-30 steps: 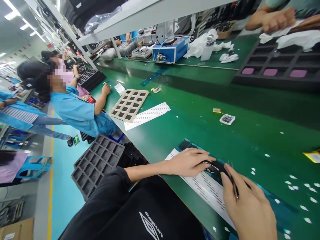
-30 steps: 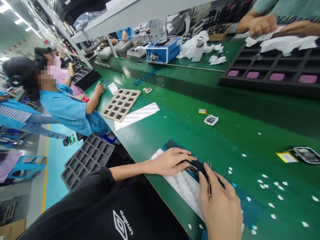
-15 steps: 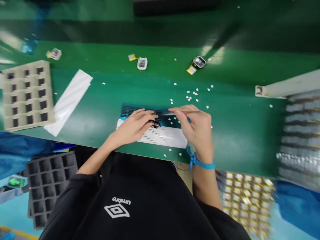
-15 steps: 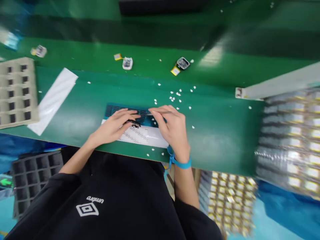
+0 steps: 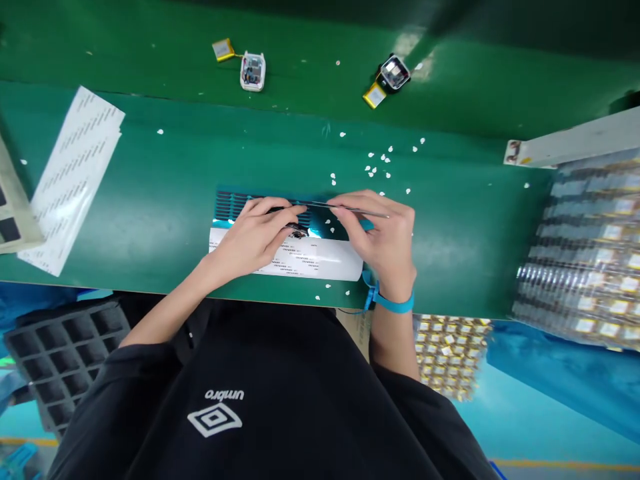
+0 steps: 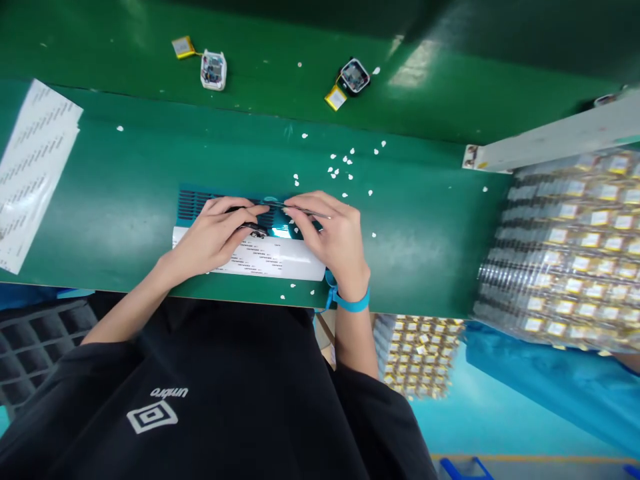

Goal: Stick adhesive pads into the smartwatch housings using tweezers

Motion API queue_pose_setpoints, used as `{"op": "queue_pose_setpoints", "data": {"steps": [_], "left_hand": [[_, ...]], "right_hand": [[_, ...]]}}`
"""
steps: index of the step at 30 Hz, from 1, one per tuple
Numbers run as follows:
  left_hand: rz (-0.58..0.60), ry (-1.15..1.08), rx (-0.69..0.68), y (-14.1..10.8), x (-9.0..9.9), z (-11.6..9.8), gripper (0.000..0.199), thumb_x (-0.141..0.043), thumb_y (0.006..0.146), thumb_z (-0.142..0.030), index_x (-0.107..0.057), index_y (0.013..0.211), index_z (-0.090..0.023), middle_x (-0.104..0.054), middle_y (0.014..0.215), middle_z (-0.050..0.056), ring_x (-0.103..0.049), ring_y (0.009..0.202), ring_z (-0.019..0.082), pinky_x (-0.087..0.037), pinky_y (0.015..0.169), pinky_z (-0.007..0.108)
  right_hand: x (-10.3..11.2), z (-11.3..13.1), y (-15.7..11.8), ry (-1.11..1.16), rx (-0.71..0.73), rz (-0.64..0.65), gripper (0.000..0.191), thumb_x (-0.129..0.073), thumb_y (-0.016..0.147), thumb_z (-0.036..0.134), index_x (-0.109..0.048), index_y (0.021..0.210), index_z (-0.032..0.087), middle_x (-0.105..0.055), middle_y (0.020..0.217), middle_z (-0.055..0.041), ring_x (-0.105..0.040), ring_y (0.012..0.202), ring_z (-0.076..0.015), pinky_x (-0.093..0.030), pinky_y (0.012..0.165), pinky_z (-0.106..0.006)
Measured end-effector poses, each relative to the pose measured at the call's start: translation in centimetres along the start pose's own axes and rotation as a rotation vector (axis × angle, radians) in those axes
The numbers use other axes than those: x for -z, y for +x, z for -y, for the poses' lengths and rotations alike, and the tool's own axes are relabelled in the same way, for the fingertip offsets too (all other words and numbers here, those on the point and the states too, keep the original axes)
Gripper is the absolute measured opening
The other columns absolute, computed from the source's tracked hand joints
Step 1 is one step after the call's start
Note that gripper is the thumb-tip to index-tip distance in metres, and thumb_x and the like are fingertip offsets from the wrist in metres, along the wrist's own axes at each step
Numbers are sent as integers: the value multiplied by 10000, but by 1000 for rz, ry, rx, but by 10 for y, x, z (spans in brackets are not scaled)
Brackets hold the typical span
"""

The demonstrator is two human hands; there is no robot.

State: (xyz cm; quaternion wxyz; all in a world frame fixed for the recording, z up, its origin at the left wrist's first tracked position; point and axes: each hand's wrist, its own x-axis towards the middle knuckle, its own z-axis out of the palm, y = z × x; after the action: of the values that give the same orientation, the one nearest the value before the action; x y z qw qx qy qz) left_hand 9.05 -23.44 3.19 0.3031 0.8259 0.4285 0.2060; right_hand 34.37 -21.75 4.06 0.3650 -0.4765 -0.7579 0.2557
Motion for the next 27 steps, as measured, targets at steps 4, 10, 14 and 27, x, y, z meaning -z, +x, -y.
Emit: {"op": "queue_pose_setpoints", "data": {"steps": [4, 10, 14, 27], "left_hand": [[-50, -3, 20, 2, -5, -1, 295, -459, 1094, -202, -690, 1277, -194, -775, 1399, 100, -642, 1338, 312, -444, 1062, 461], [-61, 21, 46, 5, -10, 2, 296, -456, 1085, -209, -687, 1270, -198, -804, 1304, 119, -635, 1324, 321, -436, 1054, 476], [-76, 38, 59, 7, -11, 8, 304, -477, 1062, -201, -706, 1262, -209, -800, 1338, 114, -644, 1310, 323, -449, 1058, 502], [-597, -1164, 466, 3, -5, -15, 122, -783, 856, -291, -728, 935, -215, -818, 1050, 90, -753, 939, 209, -551, 746, 330]], "right_hand": [[-4, -5, 3, -2, 74, 76, 188, -661, 1085, 281, -842, 1134, 292, -853, 1110, -14, -828, 974, -236, -690, 846, -414], [-16, -23, 2, -91, 154, 35, 223, -638, 1083, 266, -834, 1177, 318, -851, 1135, -3, -833, 1014, -243, -700, 858, -412], [-8, -23, 7, -111, 107, -156, 245, -643, 1078, 255, -812, 1232, 341, -832, 1228, -7, -824, 1054, -252, -700, 915, -441], [-19, 31, -34, -102, 292, -560, 286, -665, 1057, 203, -788, 1281, 333, -849, 1150, -14, -848, 981, -289, -717, 740, -452]]}}
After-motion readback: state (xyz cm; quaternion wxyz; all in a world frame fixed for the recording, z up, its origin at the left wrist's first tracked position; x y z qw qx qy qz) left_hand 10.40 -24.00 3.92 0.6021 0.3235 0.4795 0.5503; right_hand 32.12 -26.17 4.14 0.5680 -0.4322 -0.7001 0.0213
